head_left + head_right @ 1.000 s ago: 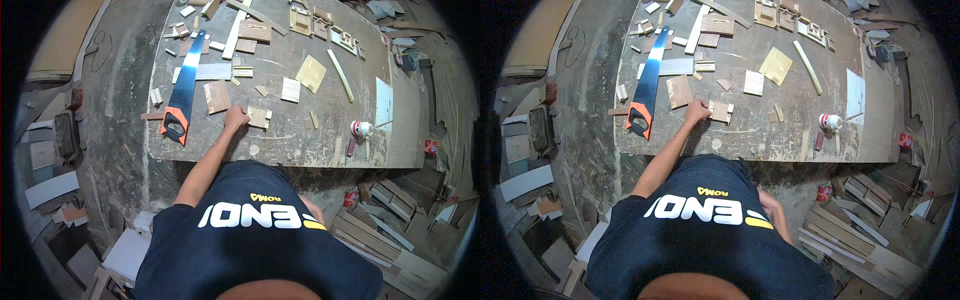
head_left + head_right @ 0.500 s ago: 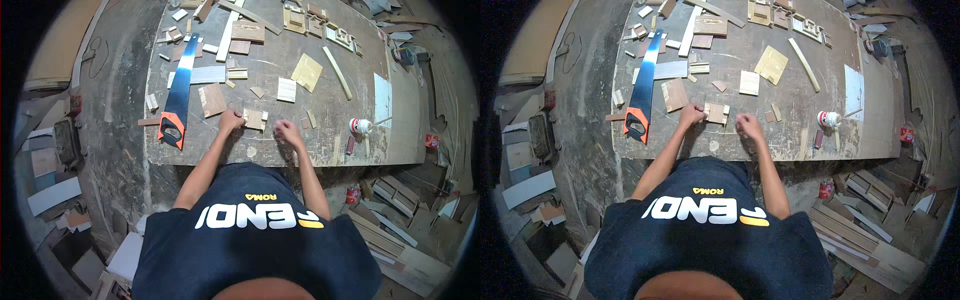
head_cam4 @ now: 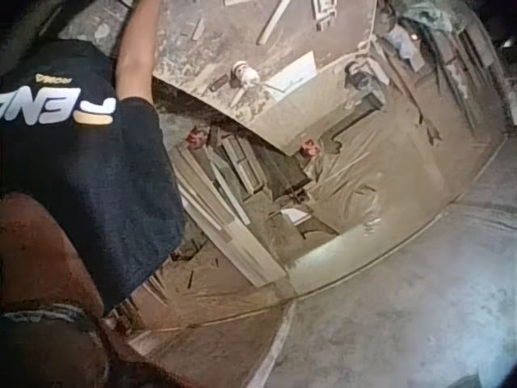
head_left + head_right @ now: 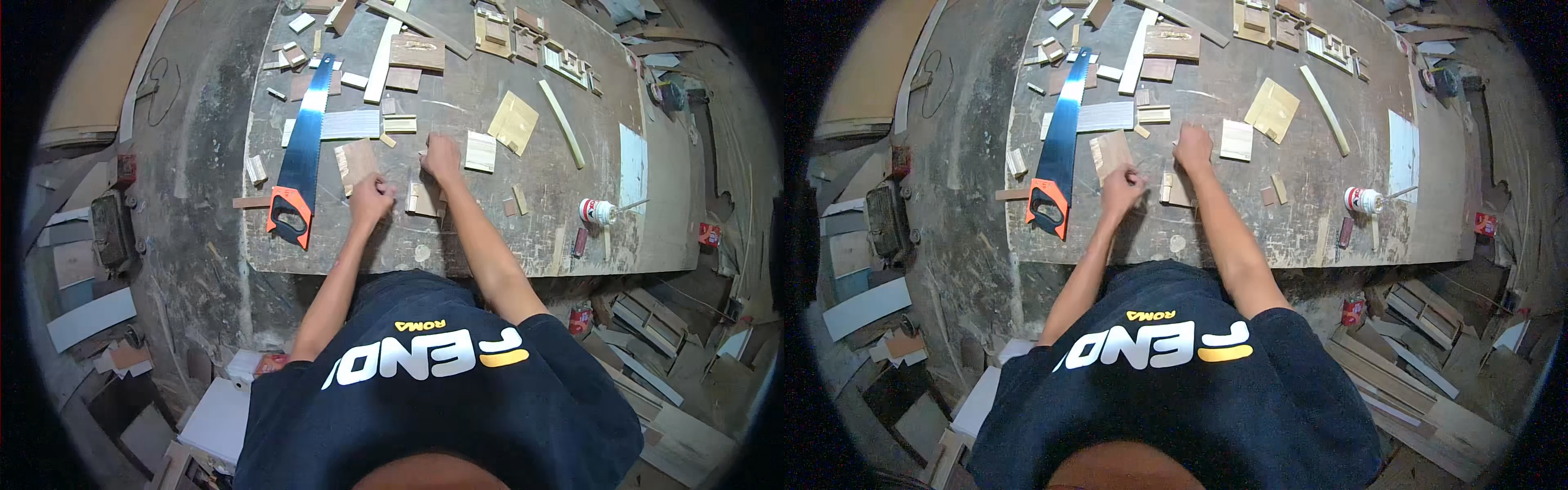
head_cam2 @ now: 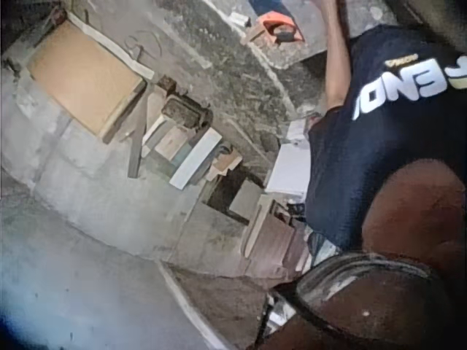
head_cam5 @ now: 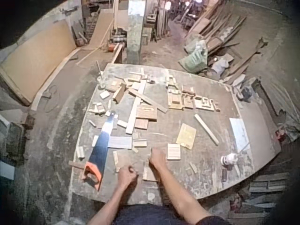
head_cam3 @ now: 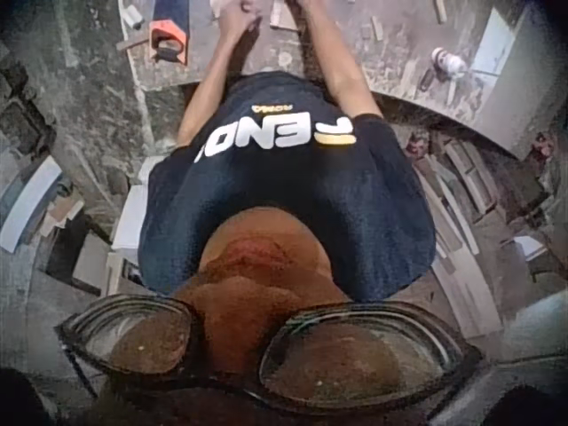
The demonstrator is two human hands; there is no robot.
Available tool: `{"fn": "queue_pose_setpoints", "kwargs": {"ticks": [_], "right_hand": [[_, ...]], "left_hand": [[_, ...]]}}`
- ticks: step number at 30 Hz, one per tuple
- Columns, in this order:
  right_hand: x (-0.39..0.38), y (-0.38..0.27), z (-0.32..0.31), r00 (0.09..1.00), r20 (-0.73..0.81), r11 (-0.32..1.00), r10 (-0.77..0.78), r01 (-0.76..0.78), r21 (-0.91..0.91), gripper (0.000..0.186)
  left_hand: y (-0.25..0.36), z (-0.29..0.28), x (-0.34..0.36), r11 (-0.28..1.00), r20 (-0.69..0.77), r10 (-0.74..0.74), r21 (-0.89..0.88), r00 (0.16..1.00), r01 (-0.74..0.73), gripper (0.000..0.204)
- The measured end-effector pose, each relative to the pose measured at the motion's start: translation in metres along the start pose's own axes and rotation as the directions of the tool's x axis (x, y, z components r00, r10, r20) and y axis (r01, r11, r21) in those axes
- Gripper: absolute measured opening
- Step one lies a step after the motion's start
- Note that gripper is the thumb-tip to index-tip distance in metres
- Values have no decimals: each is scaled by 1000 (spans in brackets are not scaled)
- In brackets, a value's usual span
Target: Sawing a small piece of wood on a workbench and then applying glue to attach it to other wood scraps.
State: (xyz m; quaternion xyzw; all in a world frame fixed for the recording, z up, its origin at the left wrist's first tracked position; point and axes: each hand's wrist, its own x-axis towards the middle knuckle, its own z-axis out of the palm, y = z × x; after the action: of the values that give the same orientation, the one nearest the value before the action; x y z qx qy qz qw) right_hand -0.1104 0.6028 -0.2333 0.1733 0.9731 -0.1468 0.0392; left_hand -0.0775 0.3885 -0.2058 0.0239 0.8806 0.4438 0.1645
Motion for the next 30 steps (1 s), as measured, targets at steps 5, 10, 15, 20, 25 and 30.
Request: {"fn": "queue_pose_setpoints", "kwargs": {"ticks": [5, 10, 15, 20, 25, 30], "right_hand": [[-5, -19, -11, 993, 100, 989, -58, 43, 142, 28], [-1, -60, -10, 974, -49, 968, -223, 227, 111, 25], [1, -77, 10, 976, -37, 972, -213, 216, 98, 26], [1, -67, 9, 965, -25, 964, -263, 263, 41, 24], [-2, -42, -12, 962, -95, 960, -258, 266, 91, 21], [-3, -6, -20, 979, -111, 981, -171, 180, 76, 17]], "left_hand": [[-3, -33, 10, 957, -236, -38, 271, 971, 103, 42], [-6, -37, 14, 901, -276, 86, 431, 957, 43, 49], [-1, -33, 16, 870, -233, 137, 494, 963, -4, 56], [4, -32, 14, 861, -243, 149, 509, 959, -5, 62], [5, -26, 10, 813, -228, 113, 580, 967, 42, 70], [10, -16, 11, 805, -248, 120, 591, 961, 52, 69]]}}
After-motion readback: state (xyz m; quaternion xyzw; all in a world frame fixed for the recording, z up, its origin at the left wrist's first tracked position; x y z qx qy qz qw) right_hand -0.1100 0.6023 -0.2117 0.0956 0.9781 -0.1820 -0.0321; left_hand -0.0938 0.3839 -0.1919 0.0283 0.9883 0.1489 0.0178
